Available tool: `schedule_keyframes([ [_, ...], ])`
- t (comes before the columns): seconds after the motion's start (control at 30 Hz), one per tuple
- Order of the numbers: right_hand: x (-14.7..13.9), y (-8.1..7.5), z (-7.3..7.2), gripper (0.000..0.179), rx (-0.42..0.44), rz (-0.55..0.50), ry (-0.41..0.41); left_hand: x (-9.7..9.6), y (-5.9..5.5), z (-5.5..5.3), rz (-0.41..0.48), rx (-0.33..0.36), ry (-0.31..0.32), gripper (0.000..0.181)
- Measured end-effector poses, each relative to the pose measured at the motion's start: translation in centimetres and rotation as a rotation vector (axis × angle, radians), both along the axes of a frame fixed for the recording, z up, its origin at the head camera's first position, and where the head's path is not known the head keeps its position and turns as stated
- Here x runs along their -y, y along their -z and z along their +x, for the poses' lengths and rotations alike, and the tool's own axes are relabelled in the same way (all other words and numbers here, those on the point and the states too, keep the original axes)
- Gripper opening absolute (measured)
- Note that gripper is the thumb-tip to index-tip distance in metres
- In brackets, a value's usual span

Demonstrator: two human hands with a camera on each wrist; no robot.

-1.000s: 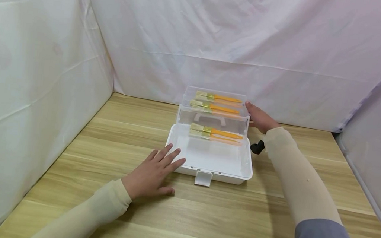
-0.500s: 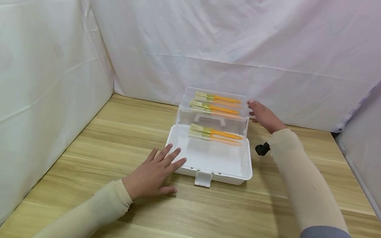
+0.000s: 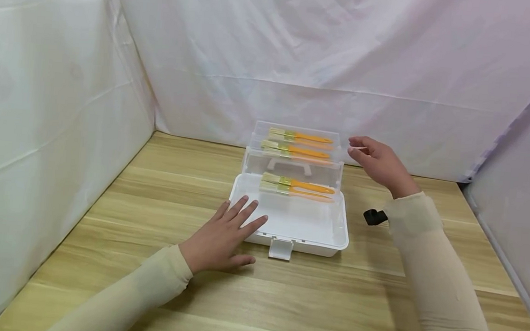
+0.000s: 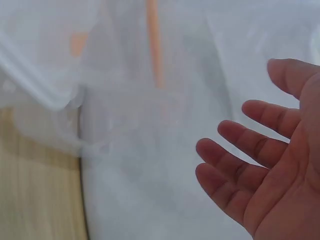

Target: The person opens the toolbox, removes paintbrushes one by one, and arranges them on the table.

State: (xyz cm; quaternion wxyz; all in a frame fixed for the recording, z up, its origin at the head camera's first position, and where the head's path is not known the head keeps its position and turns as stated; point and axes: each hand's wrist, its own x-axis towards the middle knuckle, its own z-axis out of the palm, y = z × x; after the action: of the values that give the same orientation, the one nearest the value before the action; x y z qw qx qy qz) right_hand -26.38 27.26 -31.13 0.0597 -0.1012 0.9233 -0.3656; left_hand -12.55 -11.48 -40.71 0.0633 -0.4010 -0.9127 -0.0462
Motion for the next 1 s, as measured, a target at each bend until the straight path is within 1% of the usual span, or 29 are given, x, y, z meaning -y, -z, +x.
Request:
schedule_keyframes([
  [0.2,1.4,-1.3,2.0,0.061,-0.038,-0.014,-0.032,-0.4,-0.1,-0.2,0.022,0.011,0.019,0.084],
  [0.33,2.2,-1.5,3.2,0.05,-0.073,-0.025,-0.102,-0.6,-0.2,-0.2,0.019,0.019,0.022,0.085],
  [0.5,3.1,-1.4,4.2,0.044,-0.103,-0.012,-0.178,-0.8,-0.2,-0.4,-0.005,0.0,0.03,0.087],
  [0.6,3.6,-1.0,4.6,0.044,-0.098,0.0,-0.206,-0.8,0.0,-0.5,-0.014,-0.004,0.039,0.089],
  [0.73,4.4,-0.2,4.6,0.041,-0.085,0.02,-0.239,-1.0,0.3,-0.6,-0.012,-0.01,0.052,0.09],
  [1.0,5.8,1.3,4.0,0.037,-0.07,0.043,-0.29,-1.0,0.5,-0.7,-0.018,-0.031,0.056,0.091],
])
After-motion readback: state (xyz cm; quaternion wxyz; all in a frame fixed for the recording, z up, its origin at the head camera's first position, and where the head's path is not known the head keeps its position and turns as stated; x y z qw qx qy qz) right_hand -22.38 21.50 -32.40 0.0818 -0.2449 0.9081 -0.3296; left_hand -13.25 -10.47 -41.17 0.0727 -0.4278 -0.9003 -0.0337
